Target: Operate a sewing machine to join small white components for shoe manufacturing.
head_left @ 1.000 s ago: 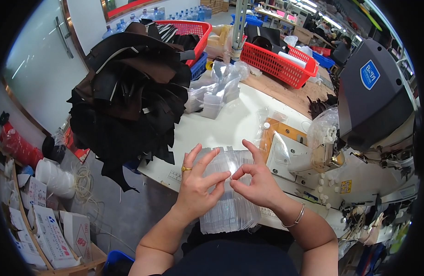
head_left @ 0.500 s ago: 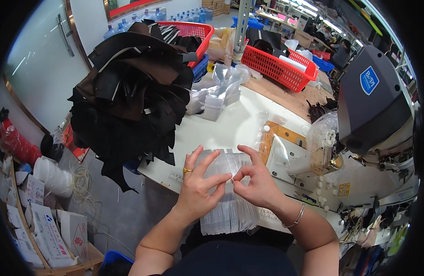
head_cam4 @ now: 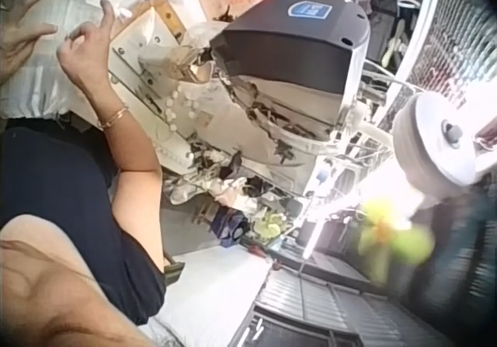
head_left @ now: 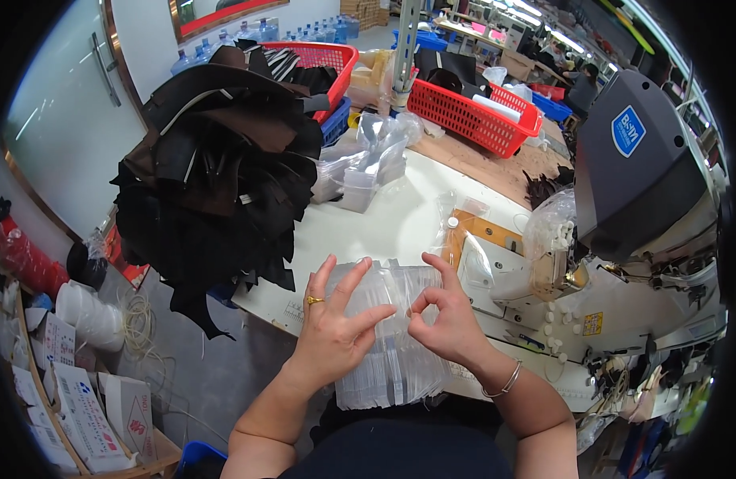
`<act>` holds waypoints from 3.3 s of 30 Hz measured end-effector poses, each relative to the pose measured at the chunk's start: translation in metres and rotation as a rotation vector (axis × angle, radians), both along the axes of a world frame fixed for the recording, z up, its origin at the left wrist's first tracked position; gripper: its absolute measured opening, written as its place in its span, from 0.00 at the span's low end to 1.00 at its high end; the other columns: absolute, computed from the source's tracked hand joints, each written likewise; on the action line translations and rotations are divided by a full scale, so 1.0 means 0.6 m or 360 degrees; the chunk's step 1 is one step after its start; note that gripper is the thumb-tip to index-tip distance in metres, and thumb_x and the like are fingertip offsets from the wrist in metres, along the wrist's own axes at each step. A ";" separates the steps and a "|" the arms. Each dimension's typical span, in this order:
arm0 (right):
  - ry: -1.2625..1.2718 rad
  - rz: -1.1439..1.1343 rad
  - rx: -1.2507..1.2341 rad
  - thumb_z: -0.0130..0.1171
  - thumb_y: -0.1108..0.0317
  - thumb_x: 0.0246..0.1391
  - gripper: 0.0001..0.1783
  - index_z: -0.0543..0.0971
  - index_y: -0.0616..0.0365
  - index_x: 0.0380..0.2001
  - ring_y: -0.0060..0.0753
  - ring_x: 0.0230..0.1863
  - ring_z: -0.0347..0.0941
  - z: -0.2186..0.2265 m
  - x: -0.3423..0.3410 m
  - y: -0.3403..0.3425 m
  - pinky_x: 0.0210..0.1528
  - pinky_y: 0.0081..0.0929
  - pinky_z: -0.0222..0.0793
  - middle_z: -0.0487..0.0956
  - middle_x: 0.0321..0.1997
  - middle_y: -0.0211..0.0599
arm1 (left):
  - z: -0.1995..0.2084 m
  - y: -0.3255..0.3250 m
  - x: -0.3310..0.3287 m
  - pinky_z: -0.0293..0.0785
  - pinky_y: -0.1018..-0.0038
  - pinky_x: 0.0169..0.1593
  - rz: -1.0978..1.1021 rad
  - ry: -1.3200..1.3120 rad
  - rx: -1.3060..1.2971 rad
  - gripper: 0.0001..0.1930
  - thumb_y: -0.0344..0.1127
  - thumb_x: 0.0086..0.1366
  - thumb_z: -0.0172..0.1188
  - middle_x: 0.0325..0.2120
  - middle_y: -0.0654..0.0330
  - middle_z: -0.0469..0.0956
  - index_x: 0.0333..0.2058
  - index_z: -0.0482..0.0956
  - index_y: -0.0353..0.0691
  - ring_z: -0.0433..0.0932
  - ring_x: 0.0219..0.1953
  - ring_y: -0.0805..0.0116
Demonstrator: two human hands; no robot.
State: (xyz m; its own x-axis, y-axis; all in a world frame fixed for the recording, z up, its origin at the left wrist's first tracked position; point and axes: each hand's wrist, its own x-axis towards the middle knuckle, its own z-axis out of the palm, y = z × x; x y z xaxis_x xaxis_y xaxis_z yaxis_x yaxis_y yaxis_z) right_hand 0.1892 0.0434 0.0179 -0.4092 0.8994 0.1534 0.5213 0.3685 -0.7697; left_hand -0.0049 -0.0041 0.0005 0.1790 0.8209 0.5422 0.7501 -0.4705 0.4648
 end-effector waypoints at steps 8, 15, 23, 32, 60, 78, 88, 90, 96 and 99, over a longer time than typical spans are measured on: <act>0.0004 0.0045 0.0020 0.58 0.73 0.37 0.03 0.75 0.60 0.18 0.57 0.67 0.51 0.000 -0.002 -0.001 0.65 0.43 0.51 0.57 0.65 0.51 | 0.010 -0.001 -0.001 0.45 0.36 0.60 -0.0123 0.0238 -0.0117 0.16 0.31 0.48 0.61 0.60 0.62 0.63 0.37 0.81 0.58 0.51 0.65 0.46; 0.0069 -0.0059 0.0094 0.59 0.74 0.36 0.03 0.74 0.60 0.19 0.60 0.68 0.49 -0.012 -0.001 -0.005 0.66 0.45 0.50 0.56 0.65 0.54 | 0.003 0.000 0.002 0.46 0.37 0.59 -0.0056 0.0224 -0.0107 0.10 0.31 0.47 0.61 0.60 0.62 0.63 0.31 0.79 0.53 0.52 0.65 0.47; -0.0427 0.0381 0.0759 0.57 0.77 0.35 0.10 0.79 0.52 0.24 0.68 0.70 0.34 0.015 0.007 -0.001 0.68 0.55 0.38 0.59 0.67 0.42 | -0.004 0.003 0.005 0.46 0.42 0.62 0.0006 0.0064 -0.0049 0.11 0.31 0.48 0.61 0.58 0.60 0.66 0.32 0.81 0.55 0.56 0.64 0.50; -0.0306 0.0449 0.0617 0.64 0.63 0.43 0.07 0.80 0.54 0.20 0.38 0.42 0.64 0.007 0.001 0.004 0.50 0.37 0.55 0.73 0.34 0.29 | -0.008 0.004 0.009 0.46 0.44 0.62 0.0017 -0.0163 -0.0038 0.11 0.32 0.51 0.63 0.55 0.60 0.69 0.36 0.80 0.50 0.60 0.63 0.53; -0.0261 0.0200 0.0475 0.62 0.71 0.37 0.06 0.74 0.52 0.16 0.35 0.44 0.63 -0.003 -0.008 -0.011 0.50 0.35 0.55 0.75 0.33 0.22 | -0.011 -0.002 0.003 0.46 0.45 0.63 0.0032 -0.0141 -0.0031 0.13 0.30 0.48 0.64 0.56 0.59 0.68 0.34 0.84 0.55 0.58 0.63 0.51; 0.0018 0.0136 0.0389 0.62 0.73 0.37 0.05 0.75 0.55 0.16 0.40 0.46 0.66 0.000 0.007 -0.008 0.50 0.38 0.62 0.72 0.47 0.38 | -0.010 -0.003 0.002 0.44 0.45 0.64 0.0002 -0.0109 -0.0031 0.12 0.31 0.49 0.63 0.55 0.63 0.70 0.33 0.84 0.56 0.57 0.64 0.53; -0.0377 0.0205 0.0334 0.70 0.59 0.39 0.11 0.85 0.50 0.27 0.44 0.56 0.57 0.017 -0.004 -0.021 0.59 0.42 0.53 0.69 0.58 0.34 | -0.010 -0.002 0.007 0.47 0.47 0.63 0.0021 -0.0217 -0.0035 0.10 0.31 0.50 0.64 0.55 0.60 0.70 0.33 0.83 0.50 0.59 0.63 0.54; -0.0386 0.0225 0.0340 0.69 0.55 0.40 0.13 0.85 0.51 0.27 0.46 0.55 0.57 0.013 -0.003 -0.019 0.58 0.43 0.53 0.68 0.58 0.36 | -0.010 -0.003 0.006 0.46 0.46 0.63 0.0017 -0.0207 -0.0030 0.10 0.31 0.50 0.64 0.55 0.60 0.70 0.34 0.83 0.51 0.59 0.63 0.54; -0.0414 0.0252 0.0266 0.67 0.54 0.43 0.13 0.85 0.49 0.27 0.47 0.55 0.56 0.014 0.002 -0.019 0.59 0.43 0.51 0.67 0.60 0.33 | -0.012 -0.003 0.002 0.46 0.45 0.63 0.0003 -0.0203 -0.0029 0.12 0.30 0.50 0.63 0.55 0.60 0.70 0.35 0.84 0.52 0.59 0.63 0.53; -0.0412 0.0272 0.0244 0.66 0.55 0.45 0.11 0.85 0.48 0.28 0.47 0.55 0.55 0.016 0.004 -0.020 0.59 0.43 0.50 0.66 0.61 0.30 | -0.009 -0.004 0.002 0.46 0.45 0.63 0.0000 -0.0195 -0.0033 0.12 0.30 0.49 0.63 0.55 0.60 0.70 0.35 0.84 0.53 0.59 0.63 0.53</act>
State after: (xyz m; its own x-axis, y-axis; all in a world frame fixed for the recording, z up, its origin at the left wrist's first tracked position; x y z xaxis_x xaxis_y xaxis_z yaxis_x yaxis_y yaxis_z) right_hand 0.1914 0.0314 0.0277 -0.5951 0.7890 0.1526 0.6128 0.5684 -0.5490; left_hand -0.0036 -0.0063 -0.0049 0.1121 0.8322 0.5430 0.6871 -0.4597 0.5627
